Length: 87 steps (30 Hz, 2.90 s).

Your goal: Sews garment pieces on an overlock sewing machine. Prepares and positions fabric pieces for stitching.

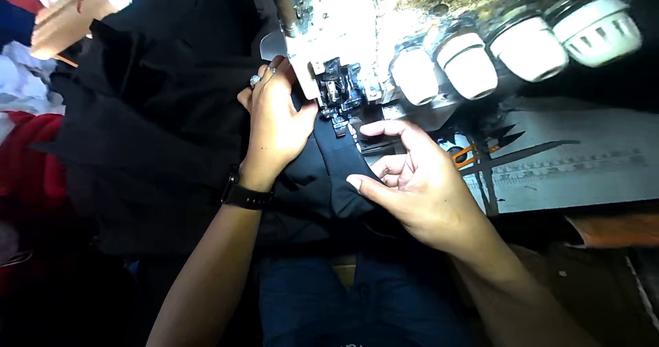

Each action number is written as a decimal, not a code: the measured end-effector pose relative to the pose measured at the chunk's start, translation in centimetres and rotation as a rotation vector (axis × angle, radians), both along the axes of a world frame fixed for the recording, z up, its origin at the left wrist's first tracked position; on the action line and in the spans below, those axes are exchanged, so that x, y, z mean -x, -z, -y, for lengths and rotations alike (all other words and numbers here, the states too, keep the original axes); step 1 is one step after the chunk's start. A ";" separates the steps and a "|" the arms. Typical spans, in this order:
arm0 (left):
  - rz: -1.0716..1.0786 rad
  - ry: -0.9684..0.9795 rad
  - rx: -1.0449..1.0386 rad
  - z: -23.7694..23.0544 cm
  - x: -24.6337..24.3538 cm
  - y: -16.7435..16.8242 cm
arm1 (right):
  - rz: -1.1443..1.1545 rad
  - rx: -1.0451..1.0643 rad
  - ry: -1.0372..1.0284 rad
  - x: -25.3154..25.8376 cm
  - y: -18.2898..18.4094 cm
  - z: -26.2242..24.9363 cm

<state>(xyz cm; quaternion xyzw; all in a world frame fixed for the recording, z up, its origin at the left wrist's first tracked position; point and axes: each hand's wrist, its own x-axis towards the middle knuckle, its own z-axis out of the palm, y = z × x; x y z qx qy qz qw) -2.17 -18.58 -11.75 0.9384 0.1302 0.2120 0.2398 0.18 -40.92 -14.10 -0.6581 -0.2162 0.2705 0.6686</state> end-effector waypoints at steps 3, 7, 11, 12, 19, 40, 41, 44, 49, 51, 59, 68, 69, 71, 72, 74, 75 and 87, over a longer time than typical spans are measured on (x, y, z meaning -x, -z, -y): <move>0.008 -0.028 -0.012 0.3 0.2 0.0 | 0.049 -0.014 -0.010 0.6 0.0 0.3; 0.020 -0.030 0.025 0.0 0.2 0.2 | 0.157 -0.003 0.034 2.3 0.5 1.3; 0.048 0.001 0.048 -0.6 -0.2 0.5 | 0.184 0.004 0.074 2.8 0.7 1.1; 0.050 0.002 0.045 -0.7 -0.2 0.4 | 0.186 0.014 0.078 2.8 0.7 1.0; 0.057 -0.007 0.056 -1.5 -1.3 0.3 | 0.189 0.039 0.087 2.0 0.4 0.3; -0.036 0.244 -0.028 -3.4 13.1 -0.6 | 0.359 0.312 0.146 -0.1 -1.1 -1.2; 0.015 0.269 -0.011 -3.2 13.4 -0.5 | 0.405 0.392 0.144 0.7 -1.7 -0.1; 0.157 0.353 0.053 -2.7 13.4 -1.8 | 0.609 0.464 0.244 2.8 -2.6 3.1; 0.182 0.336 0.172 3.9 11.2 -9.2 | 1.031 0.111 0.236 3.3 -2.0 0.3; 0.189 0.362 0.221 6.2 10.8 -12.5 | 1.036 0.009 0.250 3.1 -2.8 -2.1; 0.212 0.276 0.158 6.7 11.9 -15.1 | 1.077 -0.504 0.024 4.5 -8.4 -2.3; 0.308 0.189 0.701 9.6 17.6 -4.6 | 0.633 -0.151 0.279 7.8 -4.3 5.1; 0.244 0.158 0.879 10.5 17.1 -3.1 | 0.670 -0.125 0.264 8.8 -3.9 5.2; 0.148 0.077 1.292 12.0 15.8 -1.8 | 0.822 -0.096 0.261 10.1 -3.4 5.4; 0.130 0.048 1.432 12.3 15.0 -1.7 | 0.893 -0.074 0.271 10.4 -3.3 5.7; 0.126 0.020 1.574 12.5 13.8 -1.8 | 0.999 -0.027 0.278 10.7 -2.8 6.2; 0.125 0.027 1.603 12.5 13.4 -1.8 | 1.036 -0.006 0.278 10.8 -2.5 6.5; 0.061 0.425 -0.156 7.2 13.8 -6.1 | 0.997 0.107 0.271 10.9 -2.3 7.1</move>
